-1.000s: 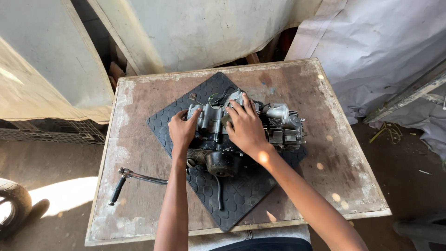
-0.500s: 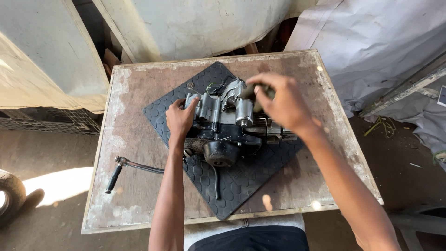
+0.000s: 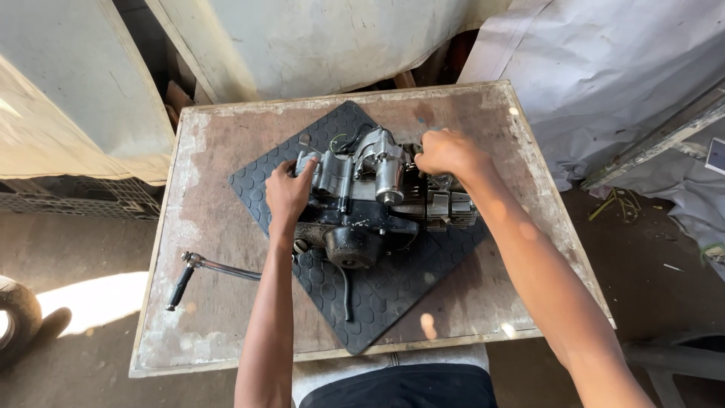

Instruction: The person cleans a motorcycle engine placed on a table using a cloth. They wipe various parts of the engine, including the cylinder head and crankcase, and rotate the engine to access different sides.

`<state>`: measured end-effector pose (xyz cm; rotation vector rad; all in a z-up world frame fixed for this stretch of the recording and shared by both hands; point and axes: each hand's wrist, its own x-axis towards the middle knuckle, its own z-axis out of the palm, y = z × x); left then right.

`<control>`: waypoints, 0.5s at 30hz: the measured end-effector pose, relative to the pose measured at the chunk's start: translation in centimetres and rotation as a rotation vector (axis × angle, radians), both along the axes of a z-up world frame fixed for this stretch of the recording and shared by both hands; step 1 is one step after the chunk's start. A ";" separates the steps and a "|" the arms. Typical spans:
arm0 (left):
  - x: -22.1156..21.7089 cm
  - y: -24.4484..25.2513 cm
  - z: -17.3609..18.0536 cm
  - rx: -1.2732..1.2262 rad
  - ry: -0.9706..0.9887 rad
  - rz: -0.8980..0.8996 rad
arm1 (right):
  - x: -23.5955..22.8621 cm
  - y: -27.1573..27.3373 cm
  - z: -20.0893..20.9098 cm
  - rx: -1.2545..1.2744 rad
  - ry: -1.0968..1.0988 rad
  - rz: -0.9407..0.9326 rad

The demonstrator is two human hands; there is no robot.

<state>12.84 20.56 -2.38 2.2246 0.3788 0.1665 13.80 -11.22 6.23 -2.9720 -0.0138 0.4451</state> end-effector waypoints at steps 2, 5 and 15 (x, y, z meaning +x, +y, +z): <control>-0.8 -0.2 0.7 0.004 -0.005 -0.010 | 0.1 0.5 1.0 0.030 0.073 -0.005; -1.0 -0.4 0.6 0.023 -0.023 -0.028 | 0.9 0.3 1.6 0.074 0.187 -0.018; -1.1 -0.7 -2.6 0.233 -0.276 0.015 | 7.0 -0.7 -5.7 0.037 -0.152 -0.075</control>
